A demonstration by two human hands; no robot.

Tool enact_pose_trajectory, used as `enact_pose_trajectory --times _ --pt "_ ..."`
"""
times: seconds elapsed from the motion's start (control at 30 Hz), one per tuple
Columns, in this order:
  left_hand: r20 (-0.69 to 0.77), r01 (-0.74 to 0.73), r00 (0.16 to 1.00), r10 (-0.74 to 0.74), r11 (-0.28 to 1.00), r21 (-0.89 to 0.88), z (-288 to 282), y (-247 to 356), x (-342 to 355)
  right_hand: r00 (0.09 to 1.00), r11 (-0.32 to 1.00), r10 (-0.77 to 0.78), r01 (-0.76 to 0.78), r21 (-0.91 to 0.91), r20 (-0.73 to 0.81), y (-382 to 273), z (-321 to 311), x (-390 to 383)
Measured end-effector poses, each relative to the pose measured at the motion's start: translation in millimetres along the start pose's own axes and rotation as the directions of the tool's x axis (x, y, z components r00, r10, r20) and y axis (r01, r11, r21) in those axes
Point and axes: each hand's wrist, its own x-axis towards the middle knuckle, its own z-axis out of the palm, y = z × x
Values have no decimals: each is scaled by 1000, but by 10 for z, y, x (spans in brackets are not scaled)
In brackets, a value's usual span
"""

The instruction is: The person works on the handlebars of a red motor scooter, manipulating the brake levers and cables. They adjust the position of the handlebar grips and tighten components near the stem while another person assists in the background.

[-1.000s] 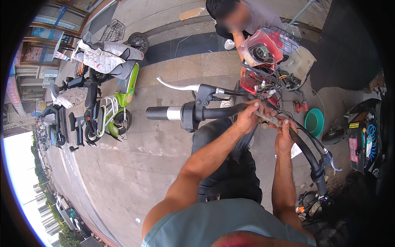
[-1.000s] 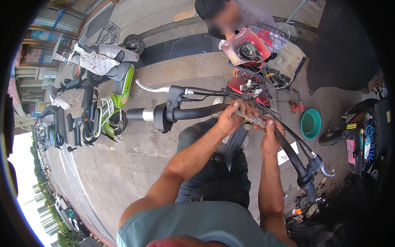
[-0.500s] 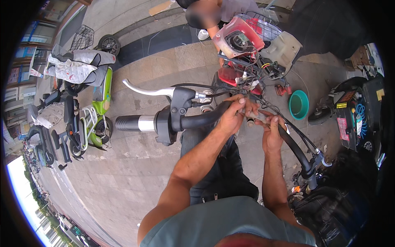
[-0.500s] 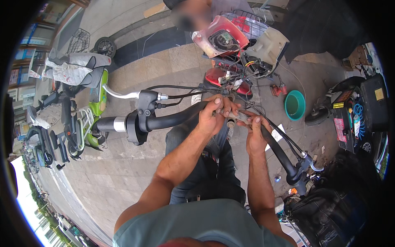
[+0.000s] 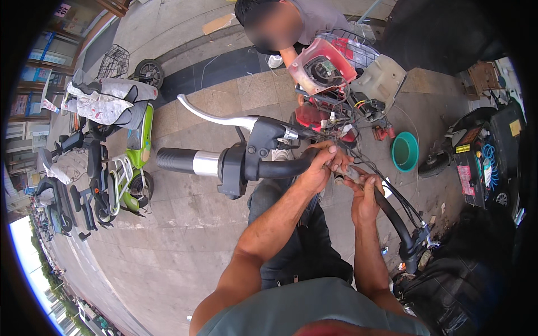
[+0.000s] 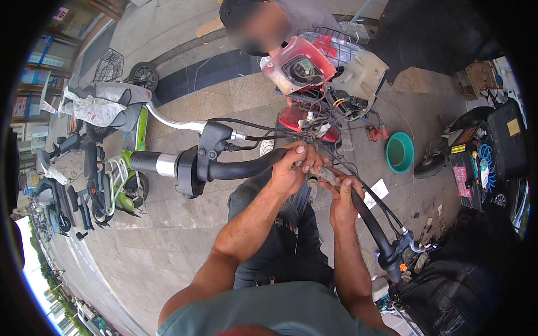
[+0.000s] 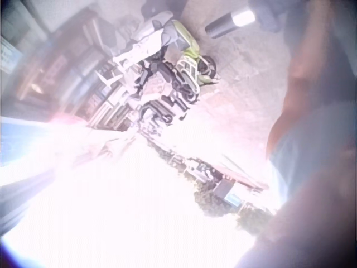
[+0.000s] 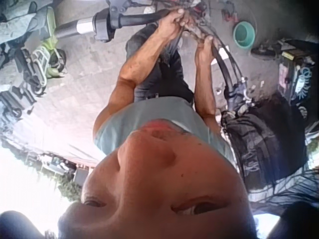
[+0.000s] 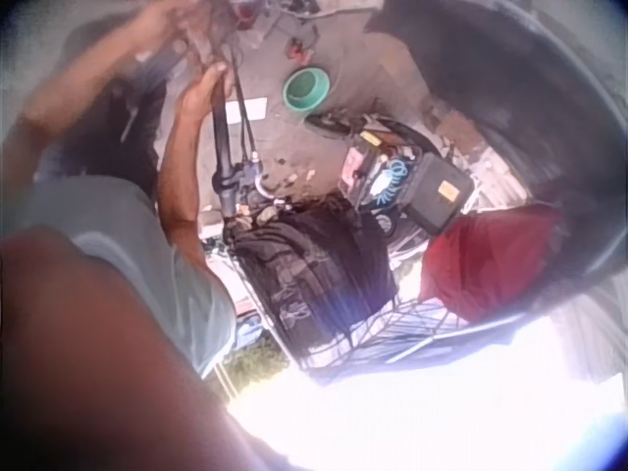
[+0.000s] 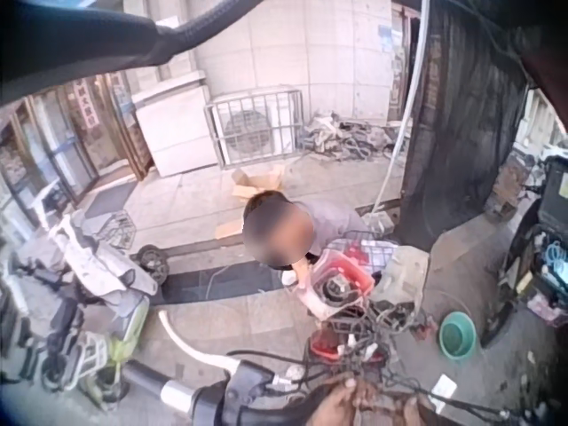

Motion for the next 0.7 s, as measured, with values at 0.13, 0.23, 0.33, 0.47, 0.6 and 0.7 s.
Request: enact_pose_trajectory --times 0.13,0.23,0.33,0.47,0.6,0.7 --pt "17 0 1000 0 1000 -1 20 14 2 999 998 -28 30 47 -39 61 -29 -8" --pt "6 12 1000 -12 1000 1 28 13 -5 996 998 -54 56 28 -68 101 -59 -3" --pt "13 13 1000 -13 1000 -7 40 23 9 997 998 -57 58 22 -61 83 -34 4" --pt "16 20 1000 -20 999 -30 21 28 28 997 998 -54 56 40 -50 82 -5 45" --pt "-18 32 999 -32 999 -36 33 31 -19 995 995 -93 94 24 -47 154 -76 51" --pt "-36 9 999 -10 999 -32 68 48 -34 994 995 -105 105 -6 -19 71 -48 147"
